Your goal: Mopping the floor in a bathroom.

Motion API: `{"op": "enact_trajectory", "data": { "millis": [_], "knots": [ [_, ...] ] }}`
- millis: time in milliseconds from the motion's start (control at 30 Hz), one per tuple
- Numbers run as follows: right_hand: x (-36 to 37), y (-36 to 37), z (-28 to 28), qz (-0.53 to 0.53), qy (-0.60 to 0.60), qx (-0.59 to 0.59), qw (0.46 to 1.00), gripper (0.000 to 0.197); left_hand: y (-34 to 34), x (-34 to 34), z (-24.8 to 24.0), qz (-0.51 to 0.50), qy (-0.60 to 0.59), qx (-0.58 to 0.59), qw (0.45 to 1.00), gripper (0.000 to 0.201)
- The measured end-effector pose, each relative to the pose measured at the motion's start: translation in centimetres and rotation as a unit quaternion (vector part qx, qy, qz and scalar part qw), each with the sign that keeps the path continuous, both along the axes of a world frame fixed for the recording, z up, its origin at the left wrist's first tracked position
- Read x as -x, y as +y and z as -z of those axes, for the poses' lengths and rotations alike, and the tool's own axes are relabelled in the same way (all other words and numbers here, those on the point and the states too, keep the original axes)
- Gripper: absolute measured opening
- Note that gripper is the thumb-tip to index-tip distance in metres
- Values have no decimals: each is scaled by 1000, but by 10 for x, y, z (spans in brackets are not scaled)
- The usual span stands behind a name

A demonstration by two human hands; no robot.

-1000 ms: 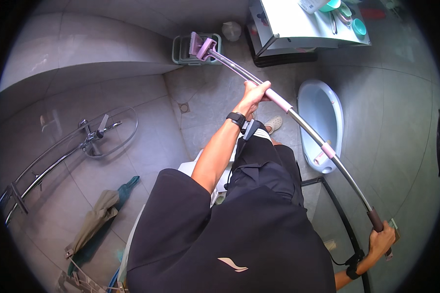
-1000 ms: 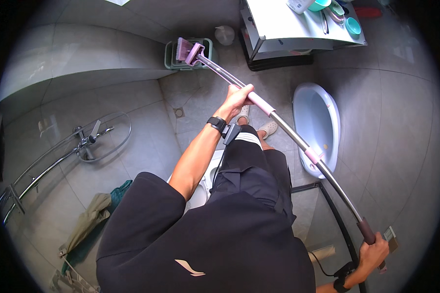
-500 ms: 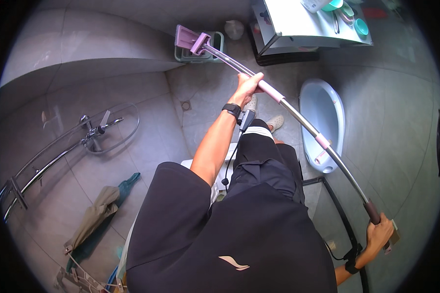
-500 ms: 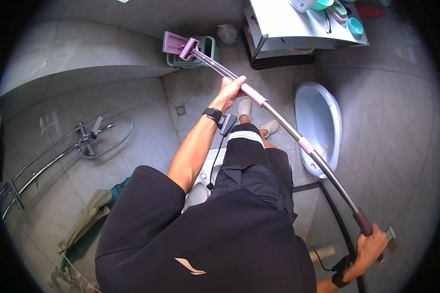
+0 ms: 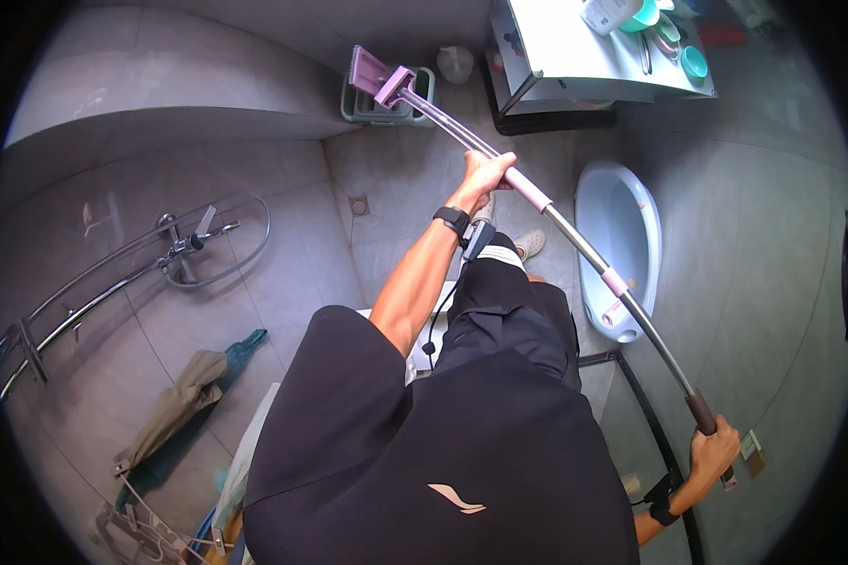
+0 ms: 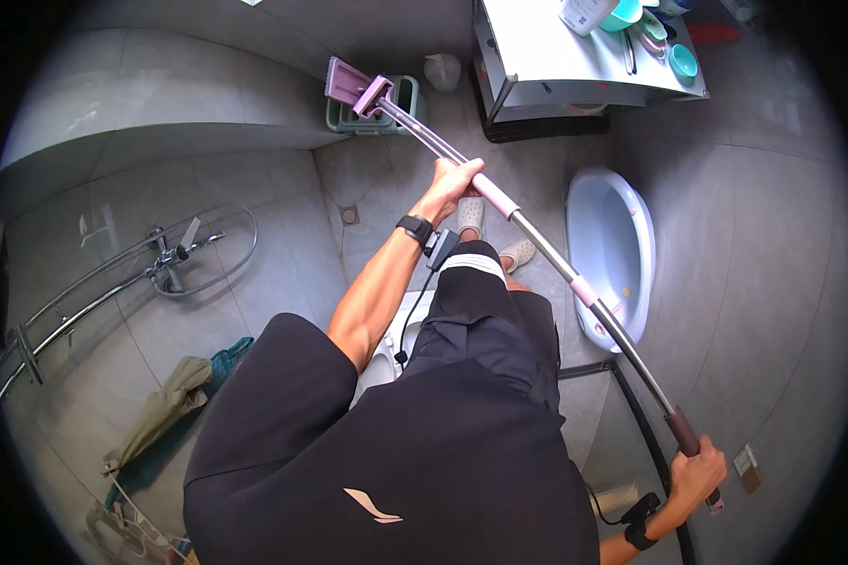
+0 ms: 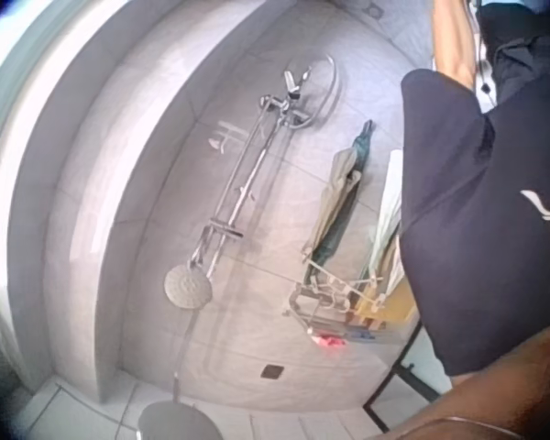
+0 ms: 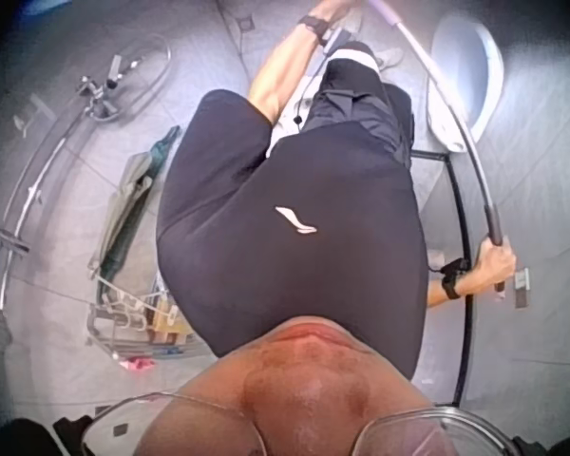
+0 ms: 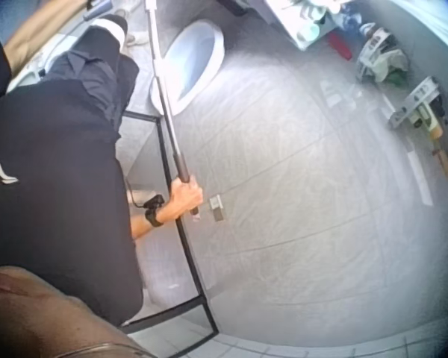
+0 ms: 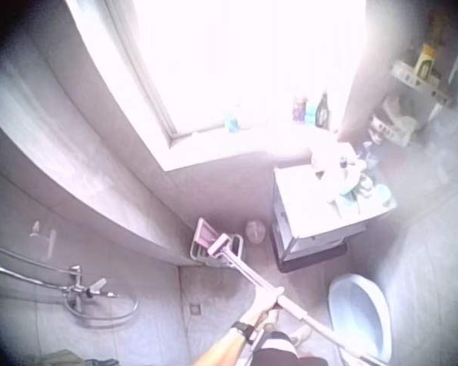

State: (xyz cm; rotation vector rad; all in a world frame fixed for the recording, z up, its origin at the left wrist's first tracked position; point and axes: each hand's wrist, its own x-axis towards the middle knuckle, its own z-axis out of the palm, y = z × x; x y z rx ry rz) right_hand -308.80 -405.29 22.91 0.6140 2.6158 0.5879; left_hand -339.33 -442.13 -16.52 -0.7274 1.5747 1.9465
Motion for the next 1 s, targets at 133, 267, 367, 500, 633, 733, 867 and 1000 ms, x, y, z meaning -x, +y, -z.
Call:
{"op": "enact_trajectory", "data": {
  "millis": [133, 267, 367, 500, 633, 733, 867, 1000],
  "knots": [
    [-5, 13, 7, -31, 28, 4, 999, 17, -3, 2, -32, -12, 32, 14, 999, 24],
    [-7, 24, 15, -8, 35, 28, 999, 13, -5, 0, -52, -30, 40, 3, 999, 35],
    [-6, 30, 22, 14, 43, 49, 998, 11, -3, -10, -67, -67, 65, 50, 994, 25],
    [-29, 60, 37, 12, 27, 34, 999, 14, -10, -43, -86, -89, 69, 42, 993, 26],
    [-37, 74, 45, -78, 100, 26, 992, 13, -26, -81, -70, -88, 21, 29, 996, 18],
    [-27, 77, 45, -149, 152, 14, 977, 12, -48, -98, -77, -87, -41, -54, 994, 17],
    [-3, 73, 38, -221, 154, 16, 963, 11, -73, -110, -61, -186, -118, -65, 973, 16],
    [13, 70, 29, -246, 148, 27, 957, 13, -93, -111, -29, -283, -137, -42, 948, 16]
  ]
}}
